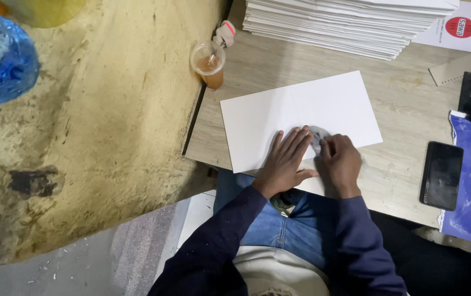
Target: The person repeatedly wipes the surface of rectangular paper sheets with a small cloth. They handle the sheets one by one, wiping them thoroughly before placing them into a stack on the table.
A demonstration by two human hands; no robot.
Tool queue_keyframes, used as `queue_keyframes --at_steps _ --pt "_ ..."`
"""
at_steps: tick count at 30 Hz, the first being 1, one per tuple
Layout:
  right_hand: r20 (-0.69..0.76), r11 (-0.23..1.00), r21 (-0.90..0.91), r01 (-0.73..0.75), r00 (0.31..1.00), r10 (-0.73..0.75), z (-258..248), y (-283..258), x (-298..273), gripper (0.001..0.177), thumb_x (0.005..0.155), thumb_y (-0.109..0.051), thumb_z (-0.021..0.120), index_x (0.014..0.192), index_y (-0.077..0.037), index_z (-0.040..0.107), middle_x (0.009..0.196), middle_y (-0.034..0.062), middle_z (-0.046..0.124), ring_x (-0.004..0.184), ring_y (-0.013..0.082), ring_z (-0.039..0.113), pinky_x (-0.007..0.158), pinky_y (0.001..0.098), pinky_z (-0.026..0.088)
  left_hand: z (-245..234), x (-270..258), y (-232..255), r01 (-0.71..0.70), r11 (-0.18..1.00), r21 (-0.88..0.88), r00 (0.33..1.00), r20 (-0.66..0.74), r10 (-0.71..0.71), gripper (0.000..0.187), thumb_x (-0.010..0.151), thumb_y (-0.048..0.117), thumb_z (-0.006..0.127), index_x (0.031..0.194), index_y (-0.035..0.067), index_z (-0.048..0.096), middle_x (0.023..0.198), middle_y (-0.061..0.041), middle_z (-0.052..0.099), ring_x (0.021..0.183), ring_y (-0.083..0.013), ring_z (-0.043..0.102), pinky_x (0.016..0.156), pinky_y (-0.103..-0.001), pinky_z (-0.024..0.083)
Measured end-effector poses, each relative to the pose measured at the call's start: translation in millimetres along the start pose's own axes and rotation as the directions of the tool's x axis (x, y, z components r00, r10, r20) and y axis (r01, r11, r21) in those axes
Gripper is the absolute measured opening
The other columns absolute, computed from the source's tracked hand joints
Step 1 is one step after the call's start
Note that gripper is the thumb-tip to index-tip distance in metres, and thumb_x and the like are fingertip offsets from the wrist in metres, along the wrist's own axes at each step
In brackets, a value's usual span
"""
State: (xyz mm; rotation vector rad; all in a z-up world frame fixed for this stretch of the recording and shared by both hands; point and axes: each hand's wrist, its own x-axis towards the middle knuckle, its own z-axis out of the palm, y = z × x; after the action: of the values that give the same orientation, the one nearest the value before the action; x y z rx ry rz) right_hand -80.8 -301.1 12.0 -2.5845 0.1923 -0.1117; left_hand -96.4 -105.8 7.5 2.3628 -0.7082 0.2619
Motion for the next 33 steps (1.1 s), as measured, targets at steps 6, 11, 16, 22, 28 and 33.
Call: queue_keyframes --at_steps 6,11,16,22,28,33 --pt "-0.128 0.997 -0.045 -0.061 0.99 0.055 -38 25 94 0.015 0.117 -0.023 0.061 0.119 -0.019 0.076 0.109 0.0121 0.074 0.105 0.0411 0.072 0.092 0.0543 0.054 -24 10 -22 0.096 0.956 0.278 0.994 -0.075 -0.078 0.093 0.101 0.076 0.045 0.162 0.006 0.049 0.169 -0.018 0.049 0.16 -0.0323 0.044 0.134 -0.059 0.023" --pt "-0.128 0.987 -0.162 0.002 0.992 -0.023 -35 37 113 0.004 0.101 -0.021 0.07 0.102 -0.023 0.074 0.107 0.0072 0.075 0.099 0.0435 0.072 0.083 0.0567 0.055 -28 -1 -14 0.074 0.963 0.259 0.996 -0.071 -0.057 0.091 0.102 0.072 0.048 0.163 0.004 0.046 0.17 -0.016 0.046 0.159 -0.0328 0.044 0.133 -0.057 0.03" --pt "-0.011 0.987 -0.02 0.16 0.987 -0.16 34 -42 64 0.008 0.093 -0.016 0.072 0.098 -0.013 0.076 0.098 0.0179 0.075 0.089 0.0501 0.073 0.071 0.0598 0.055 -16 5 -19 0.148 0.978 0.146 0.95 -0.295 -0.1 0.119 0.083 0.06 0.083 0.166 -0.009 0.034 0.165 -0.034 0.045 0.148 -0.0468 0.054 0.127 -0.058 0.039" --pt "0.179 0.737 0.646 0.201 0.898 -0.402 17 -86 4 0.023 0.105 -0.022 0.073 0.124 -0.008 0.077 0.133 0.019 0.075 0.132 0.0407 0.067 0.111 0.0541 0.05 -40 -62 -45 0.292 0.954 0.065 0.937 -0.22 -0.271 0.05 0.107 0.008 0.064 0.155 0.016 0.06 0.136 -0.013 0.074 0.121 -0.0409 0.072 0.102 -0.051 0.062" --pt "0.229 0.782 -0.009 0.623 0.763 -0.605 11 -71 -72 0.119 0.069 -0.092 0.073 0.155 -0.011 0.06 0.167 0.021 0.05 0.158 0.0448 0.037 0.131 0.0591 0.025 -116 -53 -36 0.295 0.942 -0.159 0.817 -0.47 -0.335 0.033 0.11 0.003 0.054 0.13 0.023 0.071 0.124 -0.004 0.078 0.11 -0.0303 0.077 0.089 -0.047 0.07" --pt "0.037 0.761 -0.087 0.643 0.766 -0.642 23 -21 -136 0.047 0.082 -0.028 0.08 0.129 -0.027 0.078 0.138 0.0044 0.073 0.132 0.035 0.065 0.109 0.0528 0.049 -133 -35 -79 0.126 0.895 -0.427 0.624 -0.667 -0.406 0.035 0.107 -0.003 0.051 0.122 0.015 0.077 0.121 -0.01 0.081 0.105 -0.0245 0.076 0.092 -0.043 0.062"
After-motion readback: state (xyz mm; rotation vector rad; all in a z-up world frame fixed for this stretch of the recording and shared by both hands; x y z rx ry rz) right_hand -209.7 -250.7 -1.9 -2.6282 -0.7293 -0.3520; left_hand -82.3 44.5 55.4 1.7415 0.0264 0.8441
